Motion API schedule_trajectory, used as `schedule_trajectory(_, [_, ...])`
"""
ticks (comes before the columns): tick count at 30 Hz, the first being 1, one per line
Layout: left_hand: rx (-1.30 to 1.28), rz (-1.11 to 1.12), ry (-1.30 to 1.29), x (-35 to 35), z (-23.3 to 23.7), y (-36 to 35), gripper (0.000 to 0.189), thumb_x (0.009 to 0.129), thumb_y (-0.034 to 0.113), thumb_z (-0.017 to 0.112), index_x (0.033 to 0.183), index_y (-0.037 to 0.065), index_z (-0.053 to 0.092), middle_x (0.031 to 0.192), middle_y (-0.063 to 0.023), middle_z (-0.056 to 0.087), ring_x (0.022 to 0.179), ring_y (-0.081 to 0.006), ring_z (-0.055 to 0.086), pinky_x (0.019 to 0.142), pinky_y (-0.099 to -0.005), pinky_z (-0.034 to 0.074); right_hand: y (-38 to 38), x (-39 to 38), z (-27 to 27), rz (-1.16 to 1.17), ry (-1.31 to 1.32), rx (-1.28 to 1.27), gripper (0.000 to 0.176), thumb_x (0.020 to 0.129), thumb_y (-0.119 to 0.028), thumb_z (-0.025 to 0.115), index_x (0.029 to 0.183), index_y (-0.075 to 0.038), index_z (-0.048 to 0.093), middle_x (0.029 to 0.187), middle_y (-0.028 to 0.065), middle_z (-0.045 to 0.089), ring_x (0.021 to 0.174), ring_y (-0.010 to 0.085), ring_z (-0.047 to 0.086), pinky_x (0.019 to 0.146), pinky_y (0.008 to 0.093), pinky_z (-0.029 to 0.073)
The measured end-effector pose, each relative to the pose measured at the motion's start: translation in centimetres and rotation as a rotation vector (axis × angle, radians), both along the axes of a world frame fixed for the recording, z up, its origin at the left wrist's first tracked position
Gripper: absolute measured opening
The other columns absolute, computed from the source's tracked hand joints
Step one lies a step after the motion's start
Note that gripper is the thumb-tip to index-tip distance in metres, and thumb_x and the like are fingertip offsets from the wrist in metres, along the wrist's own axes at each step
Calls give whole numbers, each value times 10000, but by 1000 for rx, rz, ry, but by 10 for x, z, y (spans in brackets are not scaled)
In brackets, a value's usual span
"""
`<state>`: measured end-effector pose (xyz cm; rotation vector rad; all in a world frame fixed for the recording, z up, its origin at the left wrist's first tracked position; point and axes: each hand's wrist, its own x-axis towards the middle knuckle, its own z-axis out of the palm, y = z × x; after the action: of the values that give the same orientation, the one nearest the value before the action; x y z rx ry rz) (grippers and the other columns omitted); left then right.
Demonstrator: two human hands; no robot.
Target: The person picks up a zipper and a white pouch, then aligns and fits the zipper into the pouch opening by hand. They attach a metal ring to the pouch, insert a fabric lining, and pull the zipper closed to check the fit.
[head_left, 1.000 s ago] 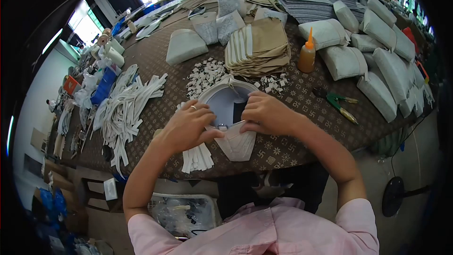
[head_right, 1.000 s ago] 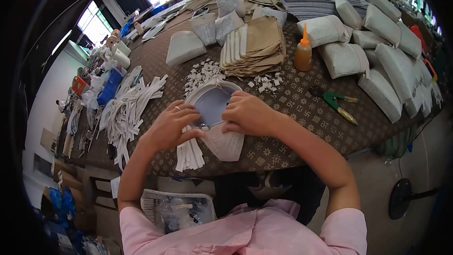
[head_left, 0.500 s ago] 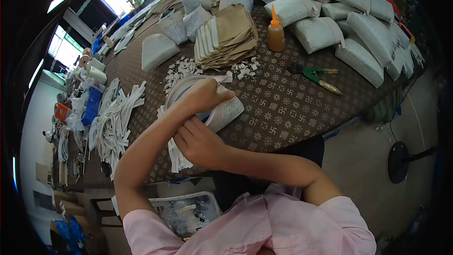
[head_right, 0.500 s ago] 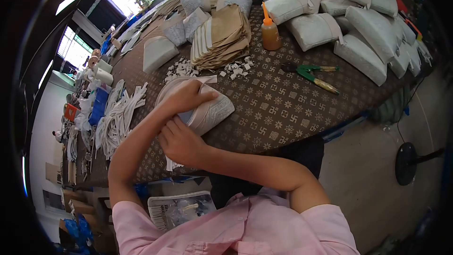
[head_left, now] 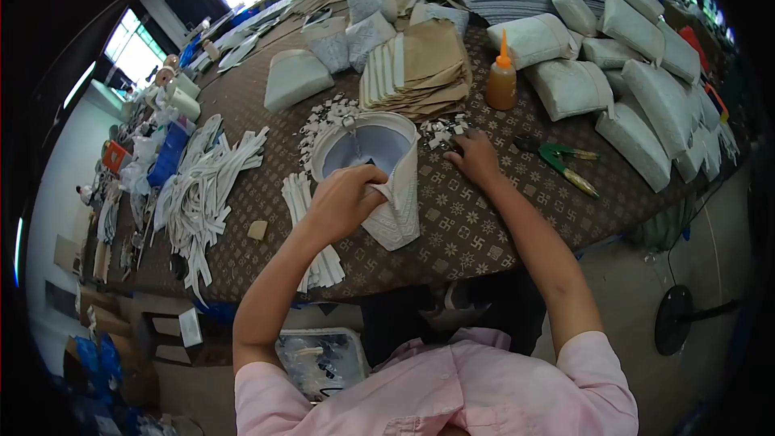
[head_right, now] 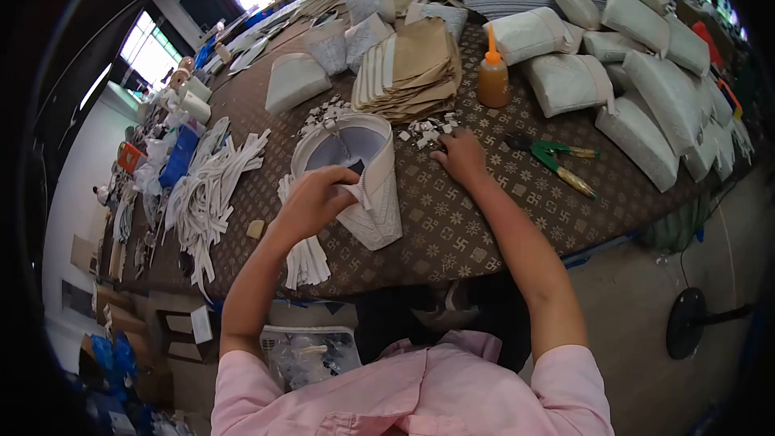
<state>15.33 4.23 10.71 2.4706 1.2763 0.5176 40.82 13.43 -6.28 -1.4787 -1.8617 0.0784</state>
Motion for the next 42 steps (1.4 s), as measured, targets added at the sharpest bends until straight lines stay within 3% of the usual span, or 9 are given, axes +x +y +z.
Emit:
schedule_trajectory(7, [44,54,-118,-6,-17,3,204,735,101,653,916,9,634,875,-157,632,839,-342,604,728,-407,458,11,-5,-12,23,-211,225,119,783,-122,583,761,-7,561,830,163,566,774,327,573,660,414,496])
schedule_trajectory(15, [-84,243,-60,-20,-15,18,299,646,158,735,864,-23,640,820,-177,651,795,-316,629,718,-359,475,3,-3,0,113,-527,75,116,798,-100,497,863,-16,544,836,138,556,751,280,602,591,377,521])
schedule_trajectory(22, [-474,415,-67,-34,-5,24,287,613,157,779,804,-25,666,734,-96,638,652,-166,600,617,-300,462,-9,-5,7,204,-783,-66,204,816,-112,496,940,32,572,905,156,595,806,287,631,618,365,531])
schedule_trajectory(25, [-525,408,-88,-40,-9,28,243,635,123,765,797,-22,656,712,-71,623,632,-150,583,595,-310,449,-15,4,11,155,-699,-134,243,825,-106,490,1015,34,550,889,165,609,794,295,640,648,394,530])
schedule_trajectory(29, [-465,260,-237,-34,-17,15,163,657,46,708,795,-8,640,700,-85,619,640,-182,591,593,-316,436,-49,8,3,107,-103,117,239,860,-84,501,1084,-2,484,838,173,612,768,332,627,659,422,504])
schedule_trajectory(31, [-52,-5,-218,-18,-17,1,127,656,-23,642,778,8,620,719,-115,617,672,-255,604,587,-320,431,-58,10,6,110,139,107,244,866,-74,511,1101,-23,464,820,172,610,762,344,619,657,424,495])
schedule_trajectory(33, [5,-35,-160,-5,-11,-13,164,653,-42,610,804,22,616,776,-135,606,768,-306,591,672,-333,433,-63,15,5,2,455,-101,212,863,-63,542,1065,-43,483,806,165,604,731,352,599,654,421,479])
schedule_trajectory(39, [390,10,-6,-8,-21,-18,254,695,-61,564,918,48,618,837,-132,598,856,-302,566,835,-367,396,-78,18,5,200,50,13,206,814,-1,563,1020,-8,577,911,173,593,853,337,558,728,414,462])
schedule_trajectory(42, [186,94,-98,-23,-28,5,286,669,-29,594,946,33,633,851,-156,623,827,-312,592,835,-359,417,-80,13,5,115,119,-9,200,801,14,560,993,-2,616,960,167,586,905,331,539,755,412,453])
